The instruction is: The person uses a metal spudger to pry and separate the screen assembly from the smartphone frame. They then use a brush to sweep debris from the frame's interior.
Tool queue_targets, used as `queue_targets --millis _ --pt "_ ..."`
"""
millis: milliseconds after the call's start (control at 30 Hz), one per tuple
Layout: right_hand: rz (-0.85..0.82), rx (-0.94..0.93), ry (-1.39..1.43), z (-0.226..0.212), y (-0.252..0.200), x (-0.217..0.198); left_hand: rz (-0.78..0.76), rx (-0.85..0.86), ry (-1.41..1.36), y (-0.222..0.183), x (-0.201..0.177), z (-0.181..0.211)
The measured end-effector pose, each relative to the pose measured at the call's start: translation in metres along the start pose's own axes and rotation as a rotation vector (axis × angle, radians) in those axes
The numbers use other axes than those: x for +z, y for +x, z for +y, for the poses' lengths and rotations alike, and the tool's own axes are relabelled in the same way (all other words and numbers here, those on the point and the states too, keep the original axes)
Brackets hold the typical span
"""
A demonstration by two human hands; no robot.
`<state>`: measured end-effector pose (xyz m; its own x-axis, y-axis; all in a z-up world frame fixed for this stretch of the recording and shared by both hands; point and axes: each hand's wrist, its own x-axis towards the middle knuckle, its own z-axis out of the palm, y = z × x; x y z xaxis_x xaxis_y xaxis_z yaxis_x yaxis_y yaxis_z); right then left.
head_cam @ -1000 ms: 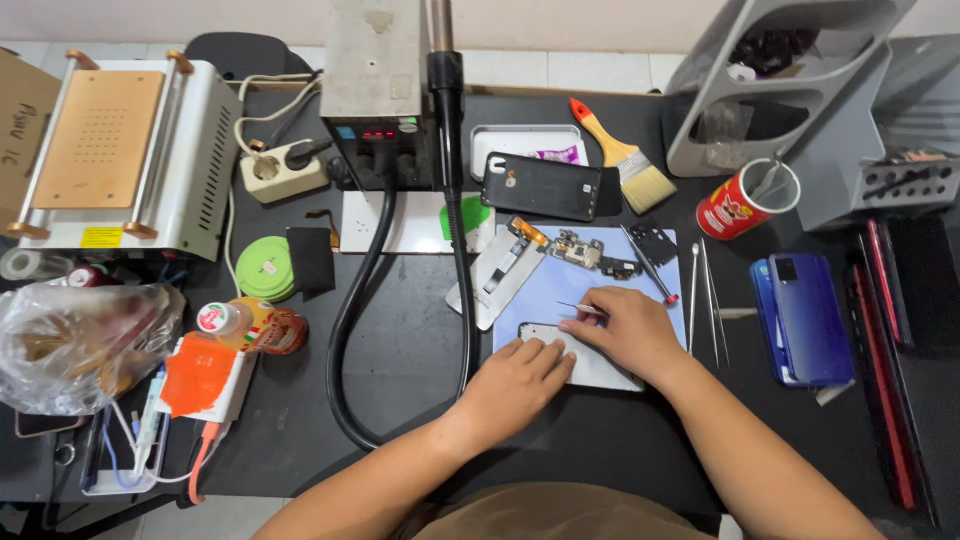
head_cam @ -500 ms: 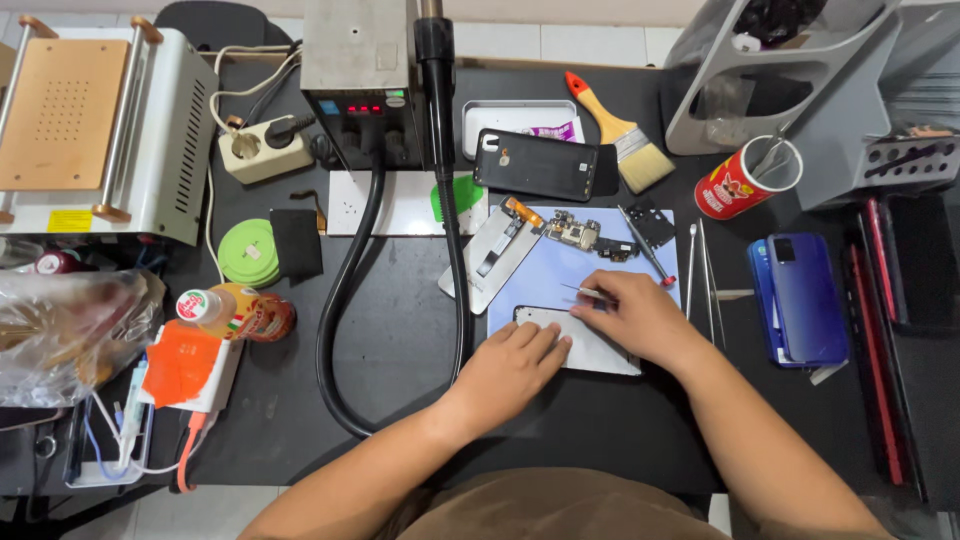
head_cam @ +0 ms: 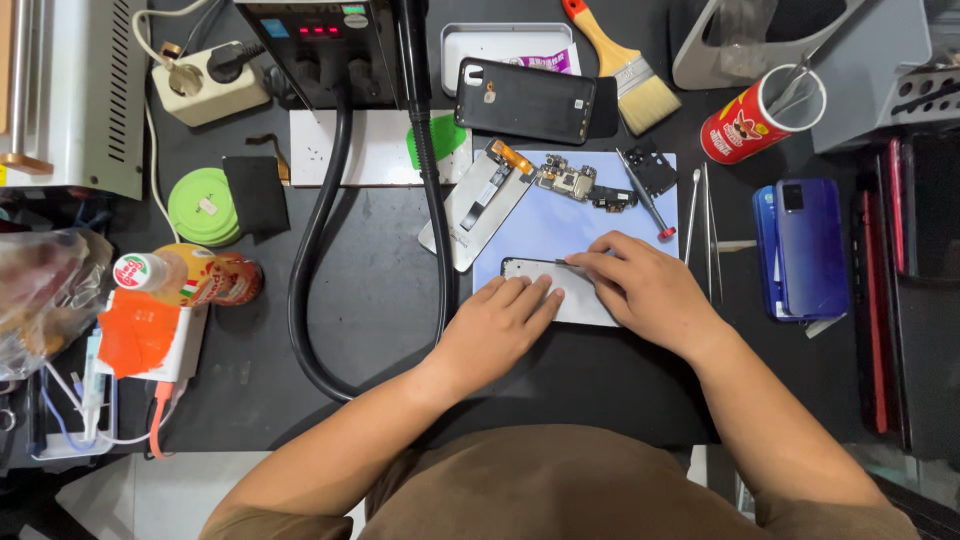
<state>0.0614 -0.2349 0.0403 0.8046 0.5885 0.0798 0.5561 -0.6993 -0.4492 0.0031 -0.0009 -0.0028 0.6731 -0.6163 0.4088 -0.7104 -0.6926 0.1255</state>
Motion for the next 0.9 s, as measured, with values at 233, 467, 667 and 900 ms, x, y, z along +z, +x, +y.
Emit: queue_targets --millis 233,467,667,900 --pt "0.022 -0.074 -0.047 -0.0046 0.0046 0.0037 -0.027 -0.012 -0.02 0.0001 -0.0013 0.0008" --pt "0.009 -0.058 -0.065 -0.0059 0.0025 0.0019 -0.024 -0.009 -0.03 0.0011 -0.0026 -0.0003" --pt "0.018 -0.05 -0.069 -0.0088 0.0018 -0.0001 -0.011 -0.02 -0.038 0.0019 -0.0029 0.0003" --pt "-0.005 0.007 -0.075 -0.0066 0.0004 -0.0034 -0.011 -0.026 -0.06 0.0025 -0.0047 0.0001"
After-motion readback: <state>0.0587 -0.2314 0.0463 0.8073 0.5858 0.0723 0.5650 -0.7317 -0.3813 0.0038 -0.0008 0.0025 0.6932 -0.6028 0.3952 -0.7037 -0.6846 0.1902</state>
